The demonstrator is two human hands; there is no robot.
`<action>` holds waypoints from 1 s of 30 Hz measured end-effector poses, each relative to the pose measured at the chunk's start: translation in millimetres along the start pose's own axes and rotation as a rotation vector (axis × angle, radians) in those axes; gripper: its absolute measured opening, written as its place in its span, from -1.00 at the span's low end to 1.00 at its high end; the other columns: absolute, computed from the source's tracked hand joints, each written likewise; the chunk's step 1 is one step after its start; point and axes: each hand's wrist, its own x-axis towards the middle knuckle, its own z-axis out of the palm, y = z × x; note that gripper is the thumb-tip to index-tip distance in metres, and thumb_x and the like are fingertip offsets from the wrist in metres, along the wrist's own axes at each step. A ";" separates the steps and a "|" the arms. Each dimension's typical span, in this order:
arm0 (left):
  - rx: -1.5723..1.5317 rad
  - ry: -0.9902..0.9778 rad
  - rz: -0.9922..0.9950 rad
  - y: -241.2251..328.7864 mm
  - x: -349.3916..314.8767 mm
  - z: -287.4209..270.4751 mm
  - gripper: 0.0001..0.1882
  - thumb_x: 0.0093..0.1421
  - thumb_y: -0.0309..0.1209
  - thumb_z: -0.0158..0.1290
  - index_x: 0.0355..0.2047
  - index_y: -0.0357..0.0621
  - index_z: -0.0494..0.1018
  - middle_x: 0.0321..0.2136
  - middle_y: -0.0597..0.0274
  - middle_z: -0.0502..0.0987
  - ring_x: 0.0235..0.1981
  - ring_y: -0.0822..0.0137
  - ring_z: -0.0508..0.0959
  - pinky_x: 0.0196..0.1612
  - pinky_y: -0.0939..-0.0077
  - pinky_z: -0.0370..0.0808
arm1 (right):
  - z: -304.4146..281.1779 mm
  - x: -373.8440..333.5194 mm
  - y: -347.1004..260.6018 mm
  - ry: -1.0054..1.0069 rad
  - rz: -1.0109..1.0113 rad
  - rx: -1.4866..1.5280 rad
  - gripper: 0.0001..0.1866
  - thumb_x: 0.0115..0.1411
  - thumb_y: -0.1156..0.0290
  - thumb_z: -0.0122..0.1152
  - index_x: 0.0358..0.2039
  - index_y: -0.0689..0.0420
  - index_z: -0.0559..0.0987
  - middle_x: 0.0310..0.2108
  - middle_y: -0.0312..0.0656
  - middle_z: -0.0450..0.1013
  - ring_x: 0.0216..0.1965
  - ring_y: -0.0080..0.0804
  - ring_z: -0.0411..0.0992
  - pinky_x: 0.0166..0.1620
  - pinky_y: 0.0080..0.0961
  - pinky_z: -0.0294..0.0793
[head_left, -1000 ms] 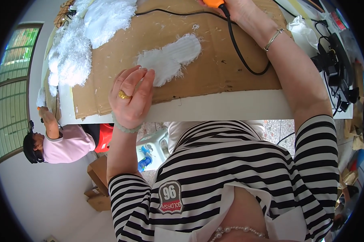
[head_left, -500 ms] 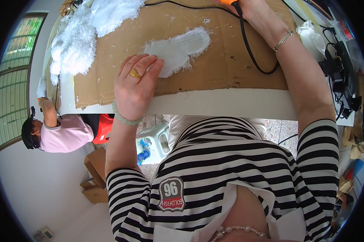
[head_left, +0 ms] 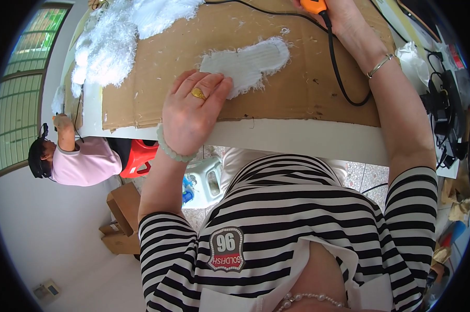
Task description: Using a hot glue gun to attach synthetic cotton stuffing to a cardboard base.
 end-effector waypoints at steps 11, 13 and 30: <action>-0.006 -0.009 -0.004 5.1 -1.5 1.9 -0.69 -0.15 -0.52 0.10 -0.30 -0.22 0.51 -0.34 0.19 0.52 -0.32 0.21 0.54 -0.17 0.27 0.48 | 3.9 -9.7 -6.4 0.058 0.020 -0.065 -0.78 0.17 0.41 0.13 -0.17 0.17 0.46 -0.44 -0.27 0.44 -0.48 -0.51 0.41 -0.39 -0.64 0.45; -0.017 -0.020 -0.011 5.0 -1.0 2.0 -0.70 -0.14 -0.51 0.09 -0.30 -0.22 0.50 -0.33 0.19 0.52 -0.31 0.20 0.54 -0.17 0.27 0.48 | 4.5 -10.7 -7.2 0.058 0.022 -0.058 -0.78 0.18 0.40 0.13 -0.17 0.17 0.46 -0.44 -0.27 0.44 -0.48 -0.51 0.41 -0.39 -0.64 0.45; -0.029 -0.072 -0.030 6.9 -5.3 1.3 -0.69 -0.09 -0.52 0.07 -0.25 -0.20 0.49 -0.28 0.21 0.51 -0.28 0.21 0.53 -0.11 0.21 0.46 | 6.9 -7.3 -2.6 -0.019 -0.003 -0.062 -0.85 0.19 0.41 0.09 -0.24 0.16 0.46 -0.50 -0.25 0.44 -0.49 -0.51 0.42 -0.40 -0.66 0.44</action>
